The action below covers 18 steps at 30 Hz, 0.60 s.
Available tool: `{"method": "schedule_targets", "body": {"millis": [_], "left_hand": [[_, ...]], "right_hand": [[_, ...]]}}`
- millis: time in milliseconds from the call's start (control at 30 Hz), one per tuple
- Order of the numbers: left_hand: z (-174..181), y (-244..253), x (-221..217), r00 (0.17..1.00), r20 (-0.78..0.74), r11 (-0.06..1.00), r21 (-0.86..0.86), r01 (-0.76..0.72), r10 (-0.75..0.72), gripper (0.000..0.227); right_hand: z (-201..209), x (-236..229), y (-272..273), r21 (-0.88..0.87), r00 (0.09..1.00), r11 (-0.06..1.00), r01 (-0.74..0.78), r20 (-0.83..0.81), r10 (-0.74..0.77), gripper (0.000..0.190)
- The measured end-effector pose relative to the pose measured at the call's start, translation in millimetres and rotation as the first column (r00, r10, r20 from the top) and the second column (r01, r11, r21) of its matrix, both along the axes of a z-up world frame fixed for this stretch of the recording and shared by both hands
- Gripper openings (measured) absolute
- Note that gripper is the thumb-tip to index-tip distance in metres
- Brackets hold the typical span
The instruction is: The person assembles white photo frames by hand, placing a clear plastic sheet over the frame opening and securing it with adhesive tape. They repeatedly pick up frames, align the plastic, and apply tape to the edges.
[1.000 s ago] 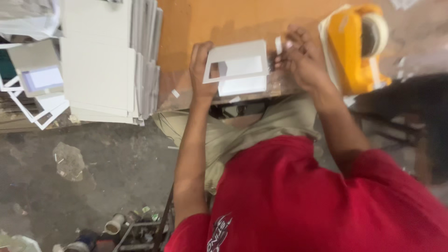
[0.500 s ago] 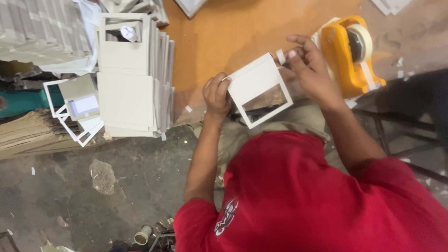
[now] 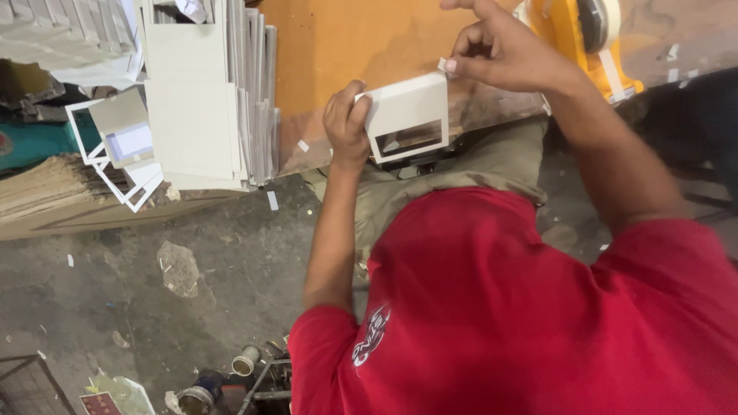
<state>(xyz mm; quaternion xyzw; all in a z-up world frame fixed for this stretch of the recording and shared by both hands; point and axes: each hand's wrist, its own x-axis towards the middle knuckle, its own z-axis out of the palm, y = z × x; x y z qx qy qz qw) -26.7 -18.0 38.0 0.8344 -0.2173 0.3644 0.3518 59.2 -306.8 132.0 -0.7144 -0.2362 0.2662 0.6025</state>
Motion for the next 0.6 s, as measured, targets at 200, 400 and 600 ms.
{"method": "schedule_targets", "body": {"millis": [200, 400, 600], "left_hand": [[3, 1, 5, 0.999, 0.018, 1.000, 0.003, 0.031, -0.031, 0.037], [11, 3, 8, 0.997, -0.018, 0.997, 0.023, 0.074, -0.074, 0.034], [16, 2, 11, 0.997, -0.022, 0.997, 0.039, 0.070, -0.069, 0.033]], "right_hand": [[14, 17, -1, -0.100, 0.982, 0.979, -0.180, 0.033, 0.184, 0.093], [18, 35, 0, -0.232, 0.945, 0.921, -0.314, 0.015, 0.326, 0.074], [21, 41, 5, -0.315, 0.934, 0.887, -0.337, 0.010, 0.358, 0.070]]}}
